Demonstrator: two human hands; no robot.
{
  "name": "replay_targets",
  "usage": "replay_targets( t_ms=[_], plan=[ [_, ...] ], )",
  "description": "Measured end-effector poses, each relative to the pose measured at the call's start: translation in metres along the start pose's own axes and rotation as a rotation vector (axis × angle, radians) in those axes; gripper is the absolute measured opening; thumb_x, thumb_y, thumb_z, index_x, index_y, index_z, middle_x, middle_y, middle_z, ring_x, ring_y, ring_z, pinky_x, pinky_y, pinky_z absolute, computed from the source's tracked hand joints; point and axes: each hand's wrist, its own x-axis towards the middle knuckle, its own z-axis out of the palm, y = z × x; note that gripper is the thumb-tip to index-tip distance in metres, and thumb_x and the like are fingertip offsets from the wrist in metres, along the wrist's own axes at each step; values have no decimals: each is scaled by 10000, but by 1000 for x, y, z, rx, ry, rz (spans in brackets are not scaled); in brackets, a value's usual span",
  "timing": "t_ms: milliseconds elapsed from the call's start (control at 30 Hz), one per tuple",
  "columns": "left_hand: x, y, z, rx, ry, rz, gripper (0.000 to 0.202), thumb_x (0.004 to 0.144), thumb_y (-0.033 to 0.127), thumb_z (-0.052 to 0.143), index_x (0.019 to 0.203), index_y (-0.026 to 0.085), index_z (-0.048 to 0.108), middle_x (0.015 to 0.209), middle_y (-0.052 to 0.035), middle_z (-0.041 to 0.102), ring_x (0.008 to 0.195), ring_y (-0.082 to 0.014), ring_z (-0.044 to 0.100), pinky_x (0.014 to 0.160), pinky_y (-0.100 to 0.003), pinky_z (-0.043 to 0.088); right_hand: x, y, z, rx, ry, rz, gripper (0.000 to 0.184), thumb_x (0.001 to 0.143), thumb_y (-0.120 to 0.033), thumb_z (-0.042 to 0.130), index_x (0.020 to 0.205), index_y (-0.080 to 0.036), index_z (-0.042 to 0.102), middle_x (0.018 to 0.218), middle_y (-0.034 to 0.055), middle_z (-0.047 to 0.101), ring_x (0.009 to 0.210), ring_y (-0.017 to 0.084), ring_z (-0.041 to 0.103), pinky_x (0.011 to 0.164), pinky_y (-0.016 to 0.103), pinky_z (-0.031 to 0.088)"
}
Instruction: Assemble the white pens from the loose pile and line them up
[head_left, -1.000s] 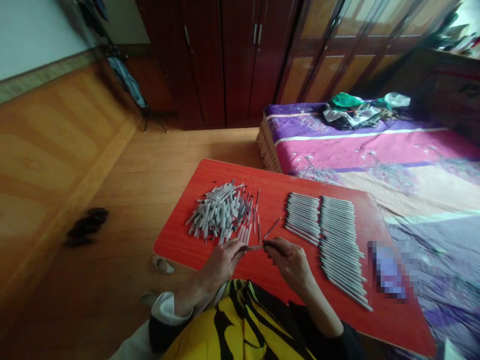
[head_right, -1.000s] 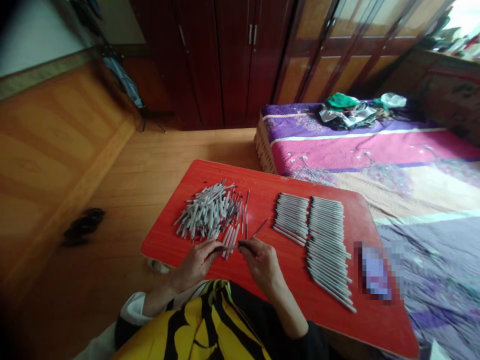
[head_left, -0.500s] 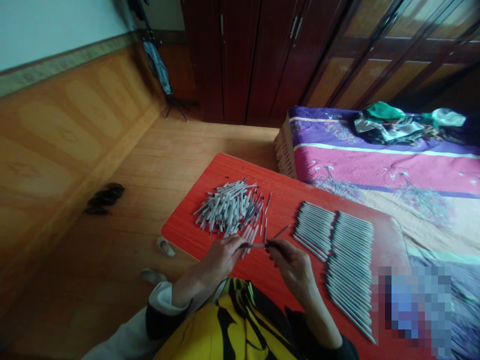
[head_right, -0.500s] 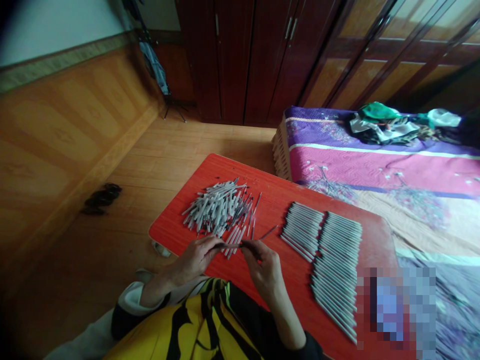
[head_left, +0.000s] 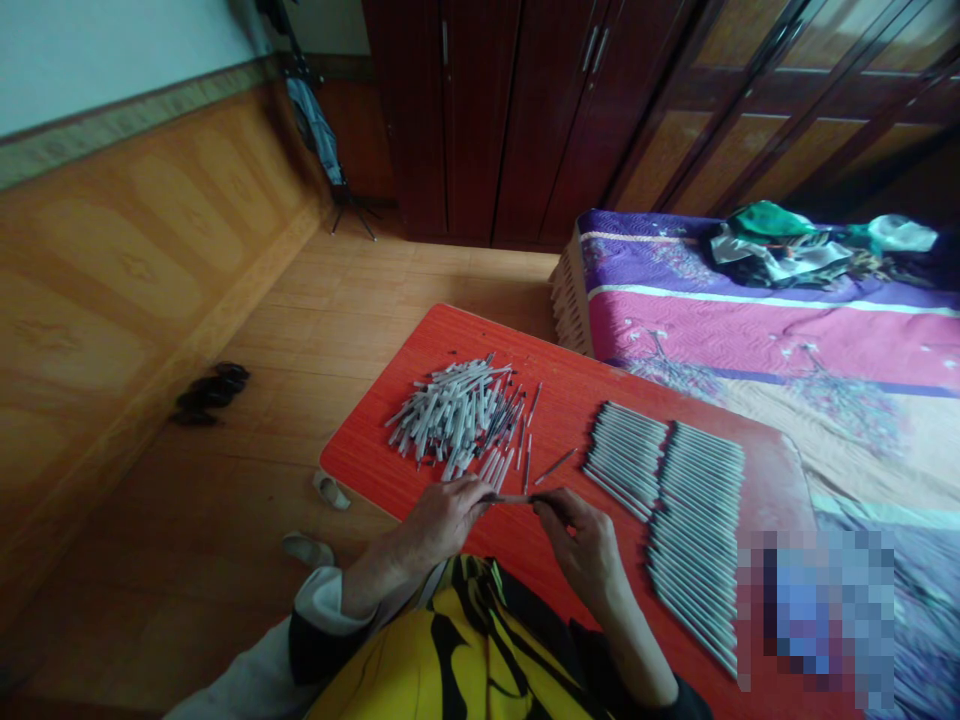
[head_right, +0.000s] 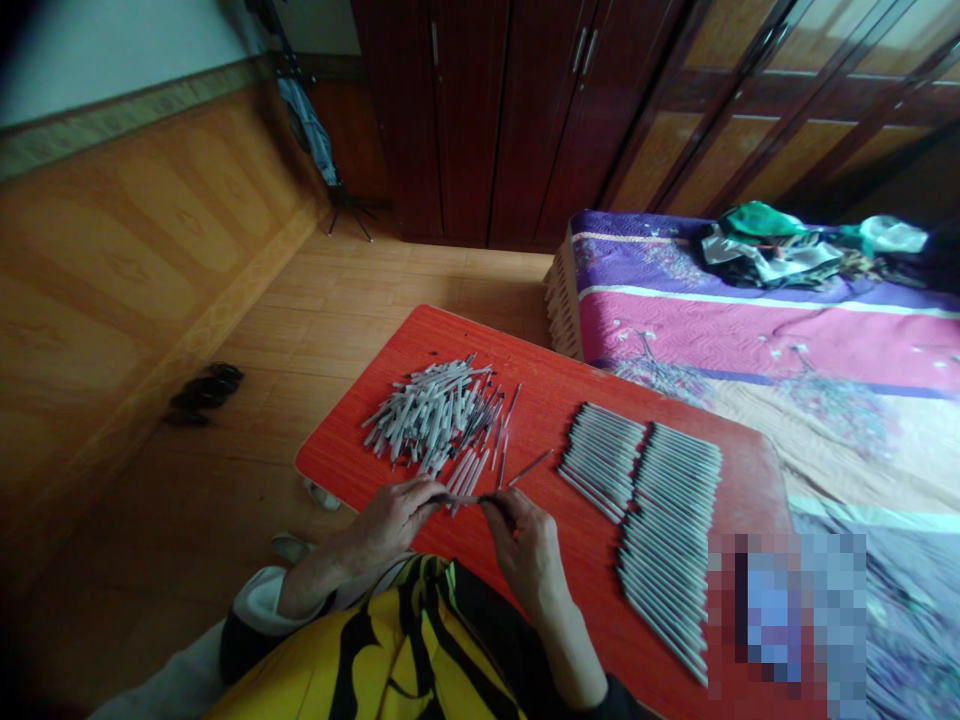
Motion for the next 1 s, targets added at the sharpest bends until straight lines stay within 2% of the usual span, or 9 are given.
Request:
replay_targets(
  t_ms=[133,233,367,433,567,633,800,1000],
  plan=[
    [-1,3,0,44,-48,0,185,873,162,451,996,183,587,921,-41,628,844,-148,594,739,-245,457,0,-1,-1,-129,-93,-14,317,880,-350,399,654,-166,522,516,-9,502,455,102,454,459,216,297],
    [-2,4,0,60,-61,-24,188,863,149,463,997,177,593,912,-44,637,828,-153,601,725,-251,460,0,2,-1,-111,-138,-6,390,898,-386,354,596,-174,480,490,-12,467,437,96,425,446,215,278],
    [-4,5,1,19,-17,-57,167,873,170,458,973,175,592,909,-39,637,847,-146,597,732,-238,456,1,5,-2,-21,-137,-7,309,882,-395,402,845,-144,579,620,18,578,513,111,494,486,202,337],
    [-6,5,3,19,-15,-71,167,874,171,455,970,181,591,908,-34,637,834,-142,597,728,-233,456,2,6,0,-17,-141,-12,279,878,-372,417,876,-149,585,656,26,603,546,116,523,511,199,356],
    [-12,2,10,33,-23,-100,178,859,145,470,974,194,595,925,-27,641,835,-137,599,746,-229,453,1,10,7,-154,-152,-41,353,894,-366,375,657,-168,547,558,19,558,496,113,504,494,206,324],
    [-16,-1,14,34,-26,-117,186,856,146,471,983,200,595,923,-26,643,836,-137,600,754,-230,452,-1,12,9,-193,-158,-58,389,900,-380,359,623,-172,536,543,20,548,474,113,492,479,211,311],
    [-25,-2,20,9,-42,-126,209,872,164,438,1023,207,575,939,-29,637,847,-140,599,747,-236,452,-7,17,10,-120,-176,-54,277,893,-360,392,856,-169,589,657,24,610,549,124,548,521,203,361],
    [-31,-2,22,12,-77,-163,196,873,176,426,982,207,586,891,-26,635,803,-140,600,710,-235,453,-9,20,18,-170,-187,-55,413,908,-386,337,602,-179,522,531,25,555,471,120,512,477,211,333]
  ],
)
